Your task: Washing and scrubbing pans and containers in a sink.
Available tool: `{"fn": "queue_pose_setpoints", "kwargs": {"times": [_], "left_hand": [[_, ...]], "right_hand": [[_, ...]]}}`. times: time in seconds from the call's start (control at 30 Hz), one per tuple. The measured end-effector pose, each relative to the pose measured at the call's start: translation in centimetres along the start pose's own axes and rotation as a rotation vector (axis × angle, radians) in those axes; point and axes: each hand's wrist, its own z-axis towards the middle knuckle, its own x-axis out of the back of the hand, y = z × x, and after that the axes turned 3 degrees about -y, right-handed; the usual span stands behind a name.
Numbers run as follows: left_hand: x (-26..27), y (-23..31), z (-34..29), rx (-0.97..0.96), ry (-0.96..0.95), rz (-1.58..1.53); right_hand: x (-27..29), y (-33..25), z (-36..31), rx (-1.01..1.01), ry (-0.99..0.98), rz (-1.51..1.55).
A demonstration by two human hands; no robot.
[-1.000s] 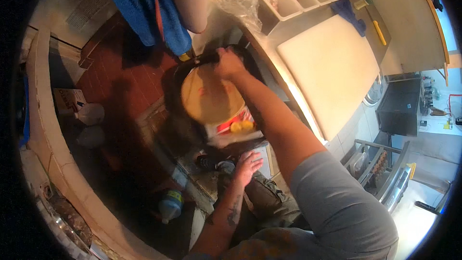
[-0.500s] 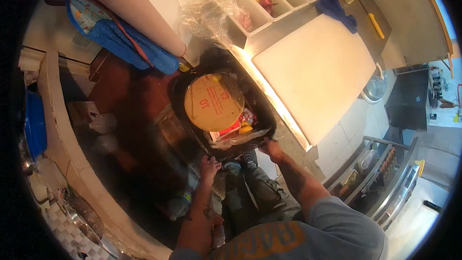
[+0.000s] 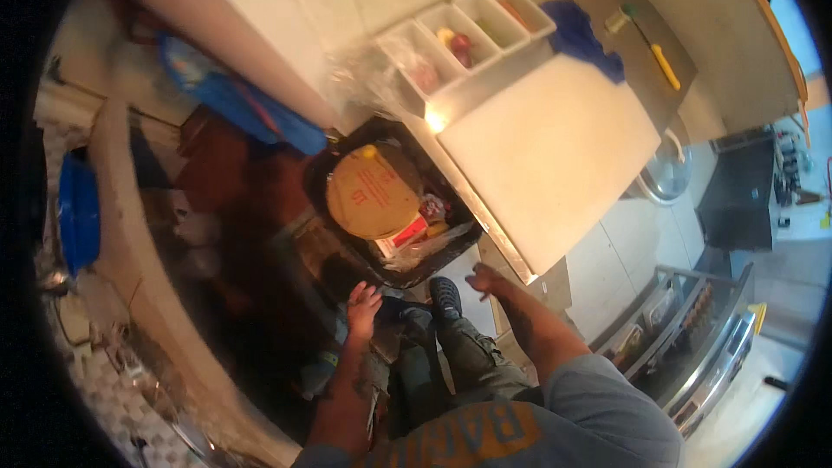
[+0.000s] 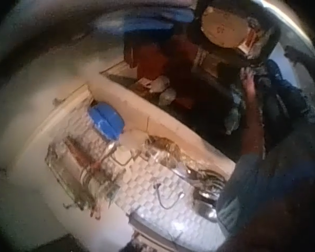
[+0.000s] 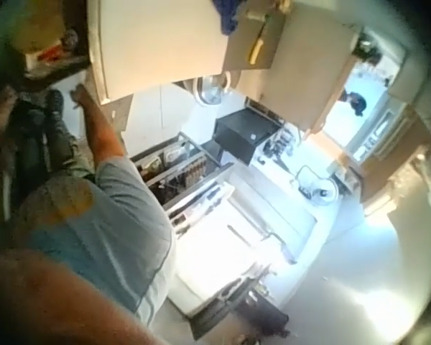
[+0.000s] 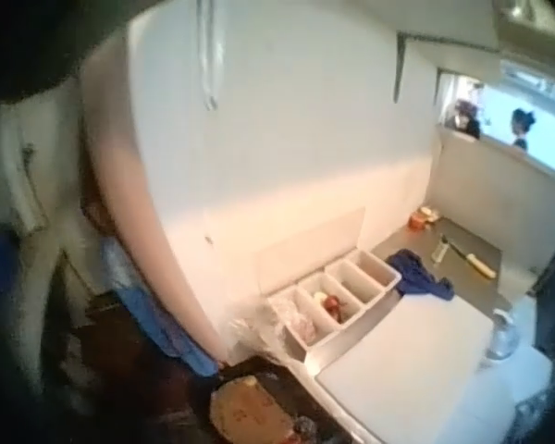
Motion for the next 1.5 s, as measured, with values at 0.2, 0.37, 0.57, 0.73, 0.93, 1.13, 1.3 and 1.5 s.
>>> {"fn": "queue_pose_setpoints", "kwargs": {"times": [0.2,0.37,0.57,0.73,0.93,1.13,1.3,1.5], "left_hand": [[4.7,16.2,-18.1,-0.298,0.150,0.120],[0.0,30.4,-33.9,-0.483,0.504,0.150],[2.1,40.5,-50.0,-0.791,0.835,0.447],[4.1,44.2,-59.2,-0.880,1.115,0.636],[8.0,47.8,-61.7,-0.736,1.372,1.137],[16.1,51.4,-45.6,-0.367,0.751,1.165],[22.4,43.2,-26.6,-0.255,1.153,1.090],[19.9,43.1,-26.4,-0.522,0.917,0.965]], "right_hand": [[-0.4,-1.9,-6.3,0.917,-0.228,-1.041],[-2.8,-14.4,-16.6,0.842,-0.477,-0.770],[-16.3,-26.9,-24.3,0.865,-0.502,-0.668],[-28.9,-33.6,-27.7,1.258,-0.639,-0.852],[-44.6,-39.4,-38.2,1.668,-0.862,-1.023],[-57.2,-44.5,-27.8,1.099,-0.999,-0.788],[-58.6,-43.1,-39.0,0.535,-1.313,-0.931],[-61.7,-42.1,-39.8,0.437,-1.500,-0.702]]}}
